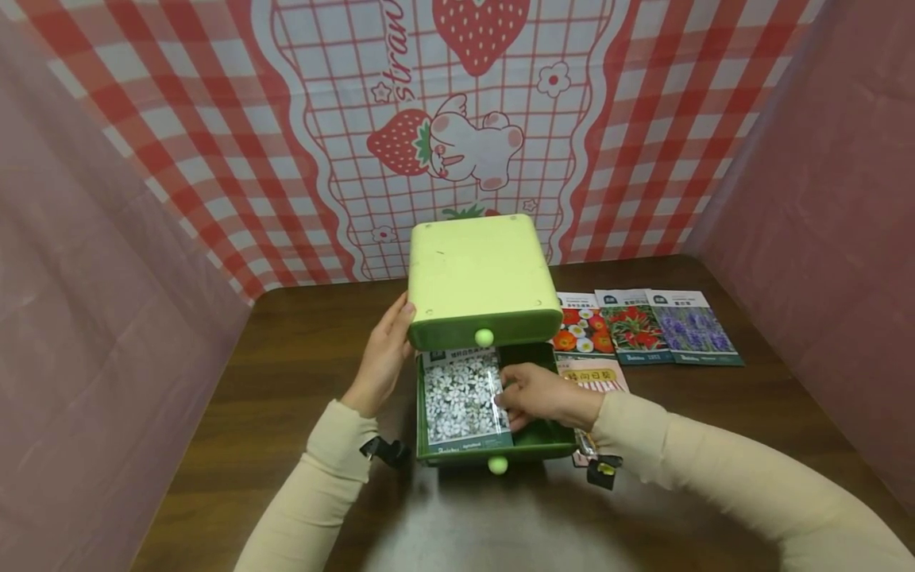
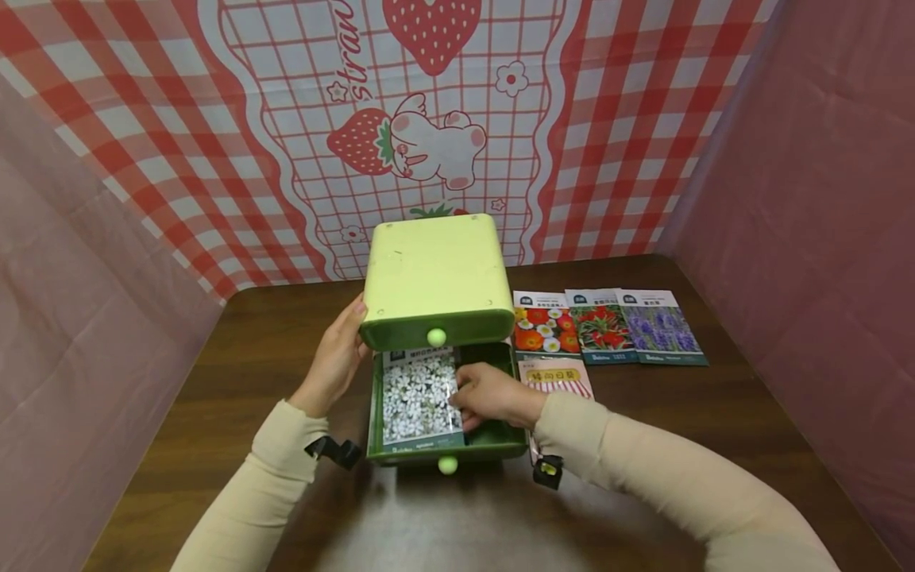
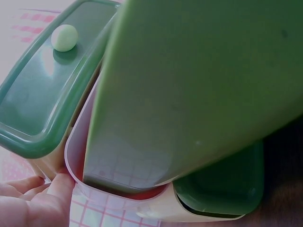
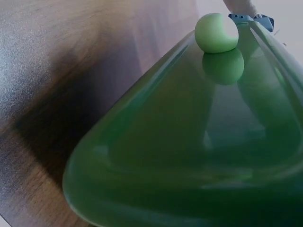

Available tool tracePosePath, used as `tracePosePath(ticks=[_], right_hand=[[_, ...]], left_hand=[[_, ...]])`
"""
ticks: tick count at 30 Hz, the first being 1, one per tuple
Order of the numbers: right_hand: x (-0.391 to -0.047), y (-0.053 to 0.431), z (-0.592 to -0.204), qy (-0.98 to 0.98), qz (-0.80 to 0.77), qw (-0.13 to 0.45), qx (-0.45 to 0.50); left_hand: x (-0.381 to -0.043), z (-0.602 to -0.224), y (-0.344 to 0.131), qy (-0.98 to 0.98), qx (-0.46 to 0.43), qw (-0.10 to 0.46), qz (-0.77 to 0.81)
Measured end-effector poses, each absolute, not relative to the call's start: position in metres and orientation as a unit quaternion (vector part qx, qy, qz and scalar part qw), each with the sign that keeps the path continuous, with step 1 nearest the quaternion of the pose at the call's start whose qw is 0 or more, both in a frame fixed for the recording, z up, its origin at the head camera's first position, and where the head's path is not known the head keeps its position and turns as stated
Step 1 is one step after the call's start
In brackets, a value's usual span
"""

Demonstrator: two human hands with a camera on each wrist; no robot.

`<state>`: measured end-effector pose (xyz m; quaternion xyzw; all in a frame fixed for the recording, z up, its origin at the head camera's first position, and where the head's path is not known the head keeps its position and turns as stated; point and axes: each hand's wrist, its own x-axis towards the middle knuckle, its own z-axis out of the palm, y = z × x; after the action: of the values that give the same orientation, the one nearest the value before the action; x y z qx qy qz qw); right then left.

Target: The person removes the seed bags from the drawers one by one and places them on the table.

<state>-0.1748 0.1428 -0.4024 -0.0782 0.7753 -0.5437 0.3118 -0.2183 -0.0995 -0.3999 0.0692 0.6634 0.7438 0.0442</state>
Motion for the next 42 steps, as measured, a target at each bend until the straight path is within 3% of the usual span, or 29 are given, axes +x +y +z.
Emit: tracePosePath(ticks=[7, 21, 32, 42], right_hand=[[-0.177, 0.143, -0.401, 0.788, -0.543, 0.283, -0.068], [-0.178, 0.167, -0.39, 0.751, -0.585, 0.299, -0.07], [-0.171, 0.205, -0.378, 0.764, -0.555, 0.325, -0.059], [-0.163, 0.242, -0.367, 0.791, -0.521, 0.309, -0.086]], left_hand=[[-0.219, -0.4, -0.1, 0.659, 0.067, 0.044, 0.748], [-0.219, -0.4, -0.099, 0.658, 0.068, 0.042, 0.749], [-0.22, -0.4, -0.099, 0.662, 0.068, 0.043, 0.745], [-0.218, -0.4, -0.099, 0.663, 0.075, 0.043, 0.743]])
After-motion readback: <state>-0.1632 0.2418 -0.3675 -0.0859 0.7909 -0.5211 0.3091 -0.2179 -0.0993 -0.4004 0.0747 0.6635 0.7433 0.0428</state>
